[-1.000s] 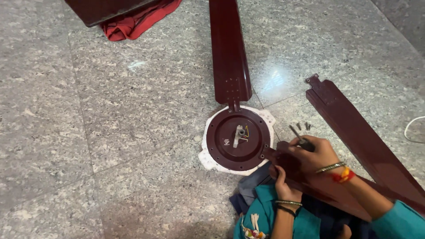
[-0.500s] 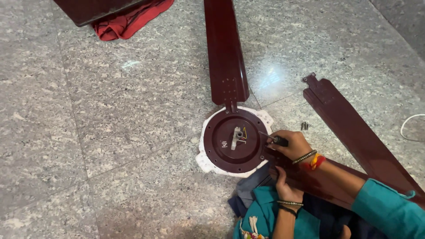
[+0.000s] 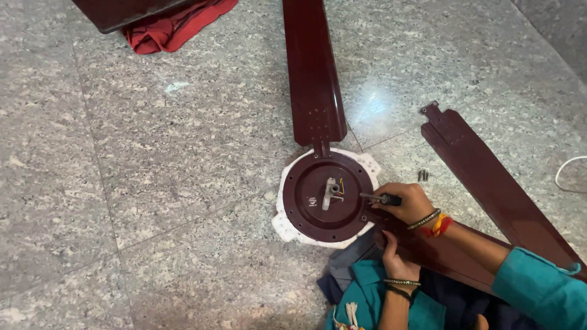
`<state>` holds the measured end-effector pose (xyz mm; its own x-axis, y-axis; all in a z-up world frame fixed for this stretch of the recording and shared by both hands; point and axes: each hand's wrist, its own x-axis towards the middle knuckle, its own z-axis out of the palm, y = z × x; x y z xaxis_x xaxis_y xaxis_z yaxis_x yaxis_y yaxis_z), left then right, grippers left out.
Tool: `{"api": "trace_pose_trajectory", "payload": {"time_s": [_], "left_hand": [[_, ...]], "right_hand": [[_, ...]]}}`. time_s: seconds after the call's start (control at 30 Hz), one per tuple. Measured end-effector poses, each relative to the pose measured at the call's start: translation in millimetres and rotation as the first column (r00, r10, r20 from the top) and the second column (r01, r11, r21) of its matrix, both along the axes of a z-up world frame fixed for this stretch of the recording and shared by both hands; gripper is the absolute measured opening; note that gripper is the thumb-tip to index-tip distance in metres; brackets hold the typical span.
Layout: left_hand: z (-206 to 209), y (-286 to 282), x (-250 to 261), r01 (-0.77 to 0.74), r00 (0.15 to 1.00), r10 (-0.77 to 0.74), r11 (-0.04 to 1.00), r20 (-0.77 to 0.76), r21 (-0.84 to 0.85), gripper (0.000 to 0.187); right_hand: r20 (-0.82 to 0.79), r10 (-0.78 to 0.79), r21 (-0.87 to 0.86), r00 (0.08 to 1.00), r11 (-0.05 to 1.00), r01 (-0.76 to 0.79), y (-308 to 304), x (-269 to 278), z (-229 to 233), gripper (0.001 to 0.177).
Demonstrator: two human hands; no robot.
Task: The person attaches ceiling fan blades to the fan motor housing using a screwdriver. They align each blade and tighten the screws to secure it in place.
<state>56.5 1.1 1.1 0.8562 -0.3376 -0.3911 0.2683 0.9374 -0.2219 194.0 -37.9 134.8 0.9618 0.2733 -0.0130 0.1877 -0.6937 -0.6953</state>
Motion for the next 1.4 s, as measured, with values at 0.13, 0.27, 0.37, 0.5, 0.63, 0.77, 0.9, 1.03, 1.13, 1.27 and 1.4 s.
{"api": "trace_pose_trajectory", "payload": {"time_s": [0.13,0.27,0.37,0.5,0.63,0.77,0.9,1.03,1.13,1.27,1.4], "left_hand": [[0.6,-1.4,0.2,-0.03,0.999,0.03,1.0,0.045,-0.01,0.049],[3.9,1.6,-3.2,0.007,1.0,-0.006,1.0,0.03,-0.024,0.052],[4.2,-0.1,-1.9,-0.002,0.999,0.003,0.999,0.048,-0.04,0.052],[1.6,-1.6,-1.4,-0.016,0.999,0.018,0.999,0.04,-0.042,0.052],[4.4,-0.4,-0.6,-0.036,0.999,0.036,0.999,0.013,0.011,0.047],[11.0,3.0,0.3,-0.004,1.0,0.004,1.0,-0.012,0.026,0.047],[13.6,5.1,1.1,-0.013,1.0,0.013,0.999,0.001,0.043,0.045],[7.4,2.0,-0.6,-0.02,1.0,0.02,0.999,0.003,0.04,0.05],[3.0,1.0,0.1,-0.025,0.999,0.027,0.999,0.043,-0.04,0.053],[3.4,3.7,-0.5,-0.005,0.998,0.006,1.0,0.059,-0.011,0.059],[6.0,4.4,-1.5,0.009,1.0,-0.009,1.0,0.011,-0.012,0.06]], "right_hand": [[0.092,0.098,-0.113,0.991,0.99,-0.088,3.3,-0.2,5.2,0.019],[0.095,0.115,-0.239,0.989,0.967,-0.089,9.2,1.4,8.4,0.021],[0.128,0.161,-0.285,0.979,0.951,-0.119,11.3,1.1,10.9,0.021],[0.059,0.154,-0.268,0.986,0.954,-0.133,11.8,-0.3,15.6,0.03],[-0.023,0.095,-0.102,0.995,0.99,-0.097,5.8,7.2,28.3,0.038],[0.078,0.104,-0.052,0.991,0.994,-0.101,-8.8,7.7,55.0,0.052],[0.028,0.084,-0.238,0.996,0.968,-0.075,-20.0,3.2,89.5,0.053],[0.022,0.066,-0.334,0.998,0.941,-0.055,-21.5,-7.1,113.2,0.042],[0.019,0.074,-0.487,0.997,0.871,-0.056,-14.8,-11.0,119.8,0.035],[0.146,0.245,-0.696,0.958,0.714,-0.076,-4.6,-12.0,121.3,0.037],[0.157,0.288,-0.734,0.945,0.674,-0.084,-2.6,-16.1,121.5,0.035]]}}
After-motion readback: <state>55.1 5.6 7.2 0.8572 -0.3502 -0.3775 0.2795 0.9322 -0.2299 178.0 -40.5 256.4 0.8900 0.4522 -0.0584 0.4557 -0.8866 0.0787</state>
